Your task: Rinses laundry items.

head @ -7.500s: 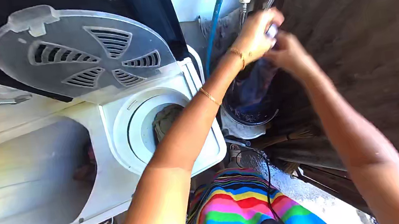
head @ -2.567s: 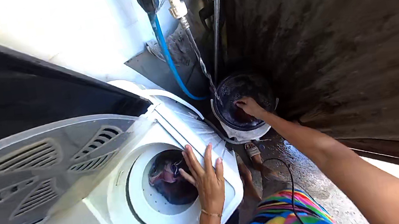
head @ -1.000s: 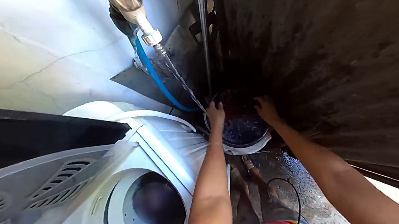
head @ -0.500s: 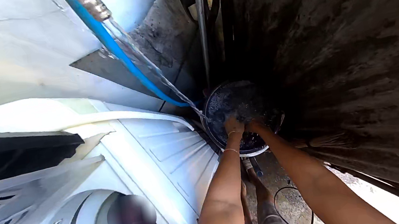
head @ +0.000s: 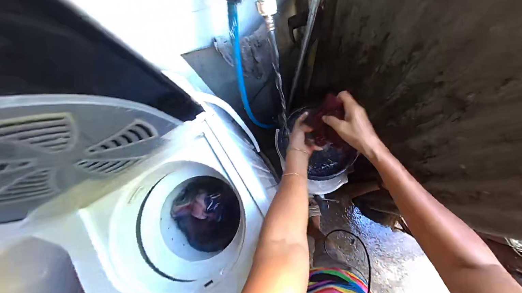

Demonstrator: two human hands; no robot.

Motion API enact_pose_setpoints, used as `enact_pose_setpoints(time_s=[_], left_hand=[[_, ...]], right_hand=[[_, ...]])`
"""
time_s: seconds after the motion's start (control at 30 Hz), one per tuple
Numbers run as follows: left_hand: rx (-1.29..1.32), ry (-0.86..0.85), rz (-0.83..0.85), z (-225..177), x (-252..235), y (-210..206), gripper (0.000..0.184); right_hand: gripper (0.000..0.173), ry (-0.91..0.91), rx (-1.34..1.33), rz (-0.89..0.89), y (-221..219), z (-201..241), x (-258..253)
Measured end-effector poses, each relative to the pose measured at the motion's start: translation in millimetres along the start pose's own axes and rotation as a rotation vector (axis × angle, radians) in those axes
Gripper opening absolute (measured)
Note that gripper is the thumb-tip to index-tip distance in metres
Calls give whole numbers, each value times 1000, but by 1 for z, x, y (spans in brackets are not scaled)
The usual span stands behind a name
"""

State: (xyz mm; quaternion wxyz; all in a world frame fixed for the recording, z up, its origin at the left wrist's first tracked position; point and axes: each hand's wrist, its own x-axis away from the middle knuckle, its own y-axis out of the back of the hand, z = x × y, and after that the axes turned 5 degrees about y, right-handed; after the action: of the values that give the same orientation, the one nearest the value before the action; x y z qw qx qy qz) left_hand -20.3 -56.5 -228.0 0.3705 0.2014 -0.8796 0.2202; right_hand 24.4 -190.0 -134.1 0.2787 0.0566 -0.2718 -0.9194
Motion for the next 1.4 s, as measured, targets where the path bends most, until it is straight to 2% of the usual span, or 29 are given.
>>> enact_pose_setpoints(time_s=[0.03,0.13,0.17,0.23,0.3,0.33,0.37,0.43,0.5,0.67,0.77,0.9,1.0,1.1,1.2,1.27,1.33,1.4], left_hand=[[139,-1,46,-5,21,-11,44],[387,-98,303,-8,26,-33,82],[404,-158,355,-13,30,-38,87],[403,-289,369,-29,44,-51,77],[481,-341,315,-42,50,-70,57],[555,-325,231,-51,44,-82,47],[560,-319,142,-57,38,-88,46],[390,-362,-17,-62,39,-85,53],[328,-368,-149,-72,36,-84,51],[296,-294,-255,-89,49,-63,45],[207,-268,-294,-93,52,-52,48],[214,-247,-256,-93,60,-17,53],[60,-393,-97,-97,91,31,62],[-164,-617,-57,-99,158,96,54],[-447,-851,-353,-97,222,162,42],[-523,-931,-527,-94,266,203,43],[-503,-966,-614,-81,308,233,43],[-462,-935,-712,-69,334,256,43]], right_hand=[[45,54,-8,-45,11,15,9],[54,187,-121,-184,28,28,21],[58,206,-161,-235,27,25,18],[65,156,-111,-284,20,11,3],[70,44,-23,-310,7,-8,-11],[68,-3,-36,-333,2,-14,-19],[64,-17,-51,-363,-1,-15,-28],[56,-7,-45,-415,-7,-15,-47],[51,4,34,-398,-11,-5,-55],[51,36,149,-321,-26,27,-57],[56,67,200,-315,-36,38,-57],[62,135,309,-135,-48,65,-49],[60,251,408,-40,-39,103,-39],[50,507,244,-123,-30,136,-27],[33,736,-37,-184,-40,163,-16],[30,829,-146,-113,-59,183,-2],[25,857,-260,4,-89,198,16],[23,810,-375,111,-123,205,31]])
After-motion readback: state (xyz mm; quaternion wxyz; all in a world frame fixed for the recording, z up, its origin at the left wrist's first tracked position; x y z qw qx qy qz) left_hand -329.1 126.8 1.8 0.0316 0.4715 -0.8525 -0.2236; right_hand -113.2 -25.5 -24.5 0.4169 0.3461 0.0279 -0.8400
